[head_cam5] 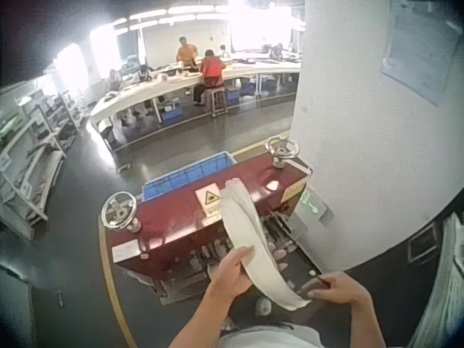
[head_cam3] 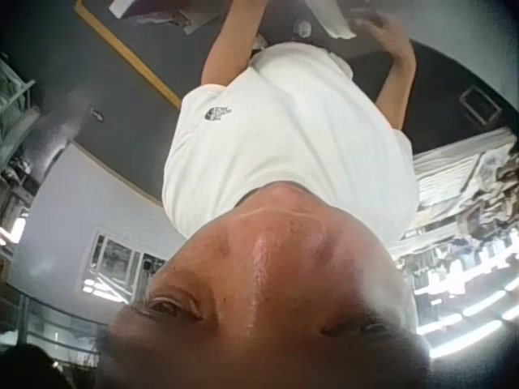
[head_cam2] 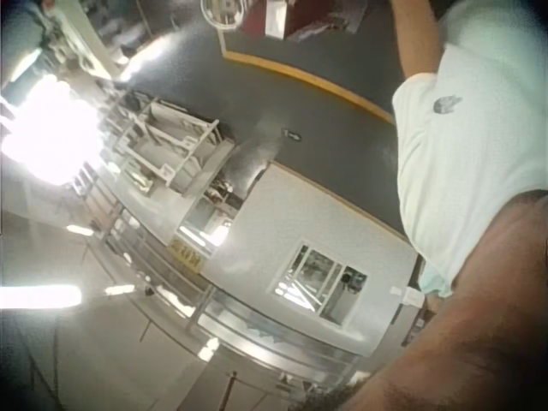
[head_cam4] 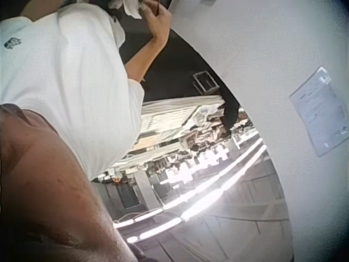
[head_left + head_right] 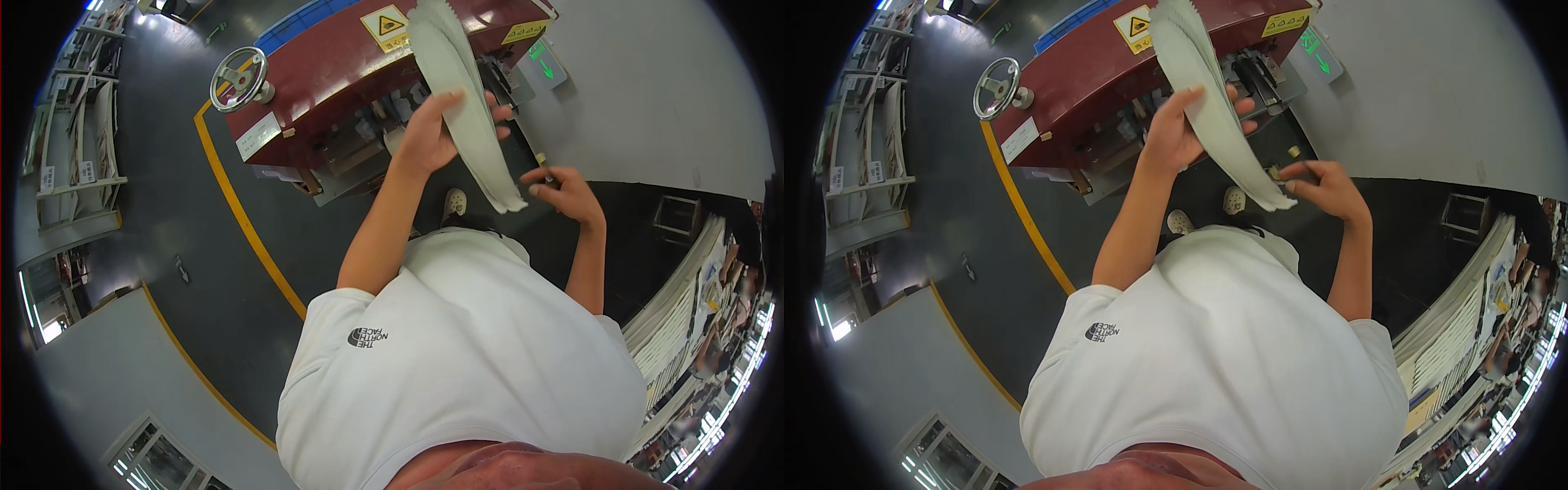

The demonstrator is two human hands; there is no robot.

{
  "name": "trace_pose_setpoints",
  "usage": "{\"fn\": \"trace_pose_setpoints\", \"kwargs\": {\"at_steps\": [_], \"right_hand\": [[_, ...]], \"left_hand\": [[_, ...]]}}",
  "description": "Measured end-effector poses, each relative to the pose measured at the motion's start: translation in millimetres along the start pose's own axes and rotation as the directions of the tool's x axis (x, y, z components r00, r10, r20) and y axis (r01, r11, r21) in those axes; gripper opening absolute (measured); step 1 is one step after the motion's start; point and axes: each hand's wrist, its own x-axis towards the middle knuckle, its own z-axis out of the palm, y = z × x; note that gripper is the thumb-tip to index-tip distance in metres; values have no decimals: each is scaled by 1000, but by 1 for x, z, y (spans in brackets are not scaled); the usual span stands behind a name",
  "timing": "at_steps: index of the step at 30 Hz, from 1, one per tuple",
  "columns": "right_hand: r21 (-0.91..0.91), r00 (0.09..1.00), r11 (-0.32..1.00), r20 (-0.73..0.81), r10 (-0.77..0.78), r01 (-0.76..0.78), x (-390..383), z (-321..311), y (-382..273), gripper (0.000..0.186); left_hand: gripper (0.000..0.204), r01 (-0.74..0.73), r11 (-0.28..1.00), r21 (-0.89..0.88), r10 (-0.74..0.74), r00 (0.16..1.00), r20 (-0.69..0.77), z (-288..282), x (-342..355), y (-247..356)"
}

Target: Using a hydraulic or mechanical press to process white leather components in a workshop environment.

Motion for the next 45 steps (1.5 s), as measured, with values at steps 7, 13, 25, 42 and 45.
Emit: {"fn": "trace_pose_setpoints", "kwargs": {"at_steps": [7, 13, 25, 42, 45], "right_hand": [[-206, 761, 785, -197, -618, 585, 24, 48, -109, 39], [13, 808, 811, -91, -582, 586, 75, 103, -104, 29], [500, 787, 859, 484, -382, 110, 69, 105, -77, 11], [272, 987, 949, 60, 146, -157, 131, 158, -26, 25], [324, 976, 921, 102, 193, -216, 142, 156, -23, 24]], "left_hand": [[28, -23, 940, 340, 94, 977, -193, 7, -75, -29], [24, 59, 758, 650, 273, 876, -398, 2, -115, -23], [36, -345, 841, 416, 483, 825, -294, -36, -183, 0], [30, 157, 763, 627, 448, 571, -688, -98, -106, 12], [31, 217, 772, 598, 392, 577, -716, -109, -101, 16]]}}
